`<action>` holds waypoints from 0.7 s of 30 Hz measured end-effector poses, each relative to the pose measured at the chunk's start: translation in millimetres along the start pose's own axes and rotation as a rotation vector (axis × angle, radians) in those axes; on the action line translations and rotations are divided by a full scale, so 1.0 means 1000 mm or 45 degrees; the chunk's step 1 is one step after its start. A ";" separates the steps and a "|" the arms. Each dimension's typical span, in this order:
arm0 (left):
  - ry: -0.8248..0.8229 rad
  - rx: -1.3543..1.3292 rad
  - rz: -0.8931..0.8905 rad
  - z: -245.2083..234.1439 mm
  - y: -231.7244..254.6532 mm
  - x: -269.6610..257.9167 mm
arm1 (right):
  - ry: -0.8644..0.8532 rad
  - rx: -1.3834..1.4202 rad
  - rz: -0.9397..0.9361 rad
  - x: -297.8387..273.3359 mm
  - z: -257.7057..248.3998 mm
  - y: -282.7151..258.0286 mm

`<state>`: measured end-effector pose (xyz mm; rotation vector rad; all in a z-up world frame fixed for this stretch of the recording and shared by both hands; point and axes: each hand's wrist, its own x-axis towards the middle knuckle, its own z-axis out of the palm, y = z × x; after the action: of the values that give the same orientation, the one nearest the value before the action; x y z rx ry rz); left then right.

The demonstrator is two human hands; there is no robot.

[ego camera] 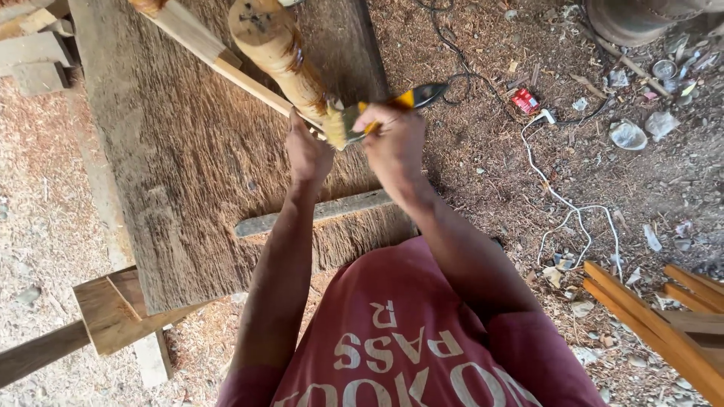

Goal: The person applies a dark wood stain to a wooden frame using a paintbrush. They dip the brush into a can of stain and coat the frame's legs and connecting pieces, rotating the frame to access different sides.

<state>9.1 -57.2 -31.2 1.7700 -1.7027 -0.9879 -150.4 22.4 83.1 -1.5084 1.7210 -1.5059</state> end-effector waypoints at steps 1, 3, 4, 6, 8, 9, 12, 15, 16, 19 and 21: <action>0.033 -0.048 0.108 -0.005 0.014 -0.009 | 0.062 -0.053 -0.060 0.006 -0.003 0.001; 0.069 -0.100 0.218 -0.014 0.034 -0.021 | 0.122 -0.106 -0.126 0.017 -0.002 0.006; 0.065 -0.112 0.224 -0.018 0.040 -0.024 | 0.119 -0.085 -0.199 0.022 0.002 0.010; 0.063 -0.123 0.240 -0.007 0.020 -0.011 | 0.124 -0.062 -0.279 0.031 0.008 0.020; 0.107 0.243 0.244 0.022 -0.037 0.019 | 0.050 -0.316 -0.162 0.036 0.013 0.034; 0.106 0.243 0.241 0.020 -0.032 0.017 | 0.048 -0.317 -0.161 0.036 0.010 0.029; 0.075 0.203 0.135 0.014 -0.017 0.013 | 0.103 -0.169 -0.230 0.042 0.007 0.020; 0.024 0.211 0.029 0.010 -0.012 0.011 | -0.174 -0.336 -0.086 0.047 0.008 0.022; 0.042 0.171 0.123 0.011 -0.015 0.011 | -0.054 -0.309 -0.217 0.048 0.006 0.023; 0.057 0.174 0.209 0.014 -0.022 0.016 | -0.009 -0.282 -0.327 0.051 0.008 0.026; 0.042 0.219 0.202 0.015 -0.025 0.015 | -0.079 -0.289 -0.295 0.050 0.009 0.029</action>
<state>12.9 -67.8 -61.8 1.7132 -1.9228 -0.7604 -172.8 -30.2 71.5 -1.9063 1.7799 -1.3897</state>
